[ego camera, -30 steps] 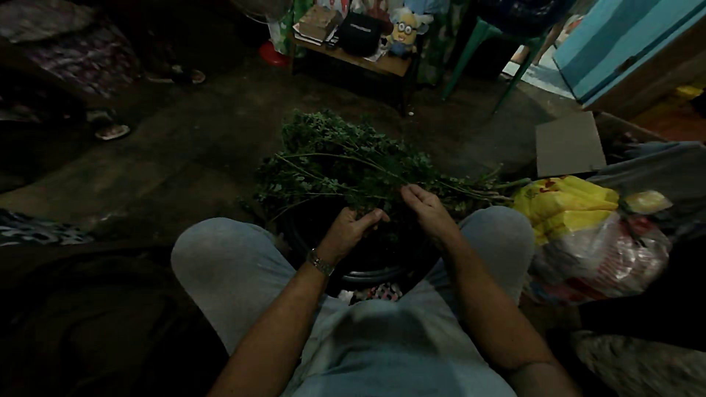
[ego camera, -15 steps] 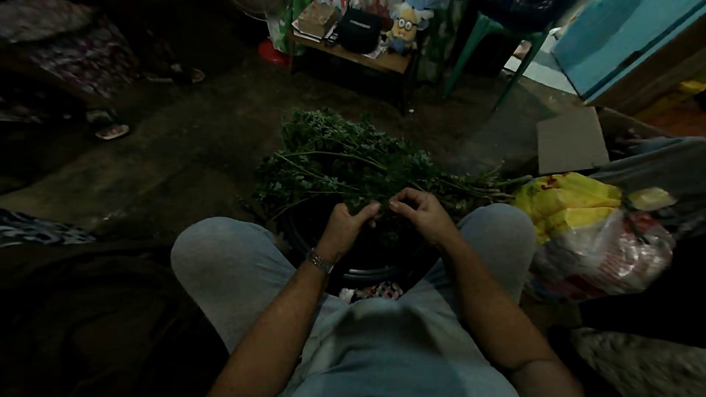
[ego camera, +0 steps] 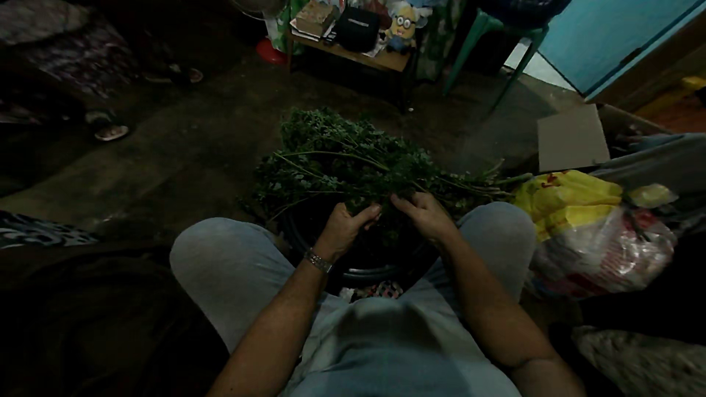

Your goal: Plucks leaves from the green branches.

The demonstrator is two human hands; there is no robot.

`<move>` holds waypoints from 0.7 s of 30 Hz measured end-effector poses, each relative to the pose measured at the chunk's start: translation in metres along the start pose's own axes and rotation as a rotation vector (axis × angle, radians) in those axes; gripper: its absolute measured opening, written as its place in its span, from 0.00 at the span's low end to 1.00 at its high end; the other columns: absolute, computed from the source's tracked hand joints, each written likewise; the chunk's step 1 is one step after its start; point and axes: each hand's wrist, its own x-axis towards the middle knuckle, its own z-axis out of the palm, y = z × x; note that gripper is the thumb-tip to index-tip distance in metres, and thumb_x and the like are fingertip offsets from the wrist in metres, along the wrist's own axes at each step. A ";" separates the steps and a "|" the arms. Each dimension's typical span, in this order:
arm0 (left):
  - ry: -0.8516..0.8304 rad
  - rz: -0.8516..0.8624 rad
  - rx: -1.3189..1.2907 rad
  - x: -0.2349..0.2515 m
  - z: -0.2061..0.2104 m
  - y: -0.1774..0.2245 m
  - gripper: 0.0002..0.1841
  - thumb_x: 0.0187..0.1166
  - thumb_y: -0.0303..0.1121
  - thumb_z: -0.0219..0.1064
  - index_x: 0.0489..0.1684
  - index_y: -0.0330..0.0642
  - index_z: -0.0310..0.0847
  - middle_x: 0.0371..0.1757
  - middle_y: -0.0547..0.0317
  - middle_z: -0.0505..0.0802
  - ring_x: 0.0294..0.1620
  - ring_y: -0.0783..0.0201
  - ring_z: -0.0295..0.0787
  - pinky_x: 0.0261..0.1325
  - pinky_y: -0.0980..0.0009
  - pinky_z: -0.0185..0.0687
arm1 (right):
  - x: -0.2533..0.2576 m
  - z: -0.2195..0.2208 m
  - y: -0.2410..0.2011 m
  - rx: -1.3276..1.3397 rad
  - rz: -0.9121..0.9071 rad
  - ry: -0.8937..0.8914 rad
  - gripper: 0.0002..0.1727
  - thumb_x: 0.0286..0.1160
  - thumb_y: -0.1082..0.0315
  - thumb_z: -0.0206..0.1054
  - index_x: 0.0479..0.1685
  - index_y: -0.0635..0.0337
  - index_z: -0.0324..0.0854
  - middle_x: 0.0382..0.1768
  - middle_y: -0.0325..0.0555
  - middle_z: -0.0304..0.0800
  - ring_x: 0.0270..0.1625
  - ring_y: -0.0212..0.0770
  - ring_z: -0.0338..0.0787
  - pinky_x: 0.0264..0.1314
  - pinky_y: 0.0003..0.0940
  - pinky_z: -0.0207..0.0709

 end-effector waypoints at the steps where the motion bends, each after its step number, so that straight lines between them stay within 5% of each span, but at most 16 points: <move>1: 0.002 -0.001 0.013 0.000 0.000 0.000 0.06 0.79 0.24 0.65 0.34 0.44 0.85 0.27 0.68 0.88 0.27 0.76 0.81 0.35 0.80 0.79 | -0.001 0.001 -0.001 0.006 0.003 0.006 0.14 0.87 0.62 0.63 0.47 0.65 0.85 0.35 0.39 0.87 0.38 0.25 0.85 0.46 0.25 0.80; 8: 0.027 -0.007 0.028 -0.001 0.000 0.000 0.07 0.78 0.22 0.66 0.33 0.43 0.87 0.28 0.67 0.90 0.28 0.76 0.82 0.36 0.80 0.81 | 0.001 0.003 0.003 0.061 -0.054 0.032 0.06 0.81 0.70 0.69 0.43 0.65 0.86 0.34 0.38 0.89 0.36 0.24 0.86 0.45 0.21 0.82; 17: 0.039 -0.025 0.039 -0.001 0.002 0.000 0.07 0.77 0.21 0.66 0.32 0.43 0.84 0.27 0.68 0.88 0.29 0.76 0.82 0.38 0.79 0.81 | -0.001 0.007 0.000 0.034 0.013 0.126 0.09 0.84 0.69 0.65 0.43 0.67 0.86 0.33 0.41 0.88 0.37 0.27 0.84 0.46 0.25 0.80; 21: 0.058 -0.022 0.034 -0.001 0.001 0.000 0.06 0.77 0.22 0.66 0.34 0.43 0.84 0.28 0.67 0.88 0.29 0.75 0.83 0.38 0.78 0.82 | 0.001 0.004 0.005 0.019 -0.057 0.174 0.11 0.86 0.73 0.59 0.56 0.66 0.84 0.43 0.45 0.90 0.43 0.31 0.87 0.49 0.30 0.82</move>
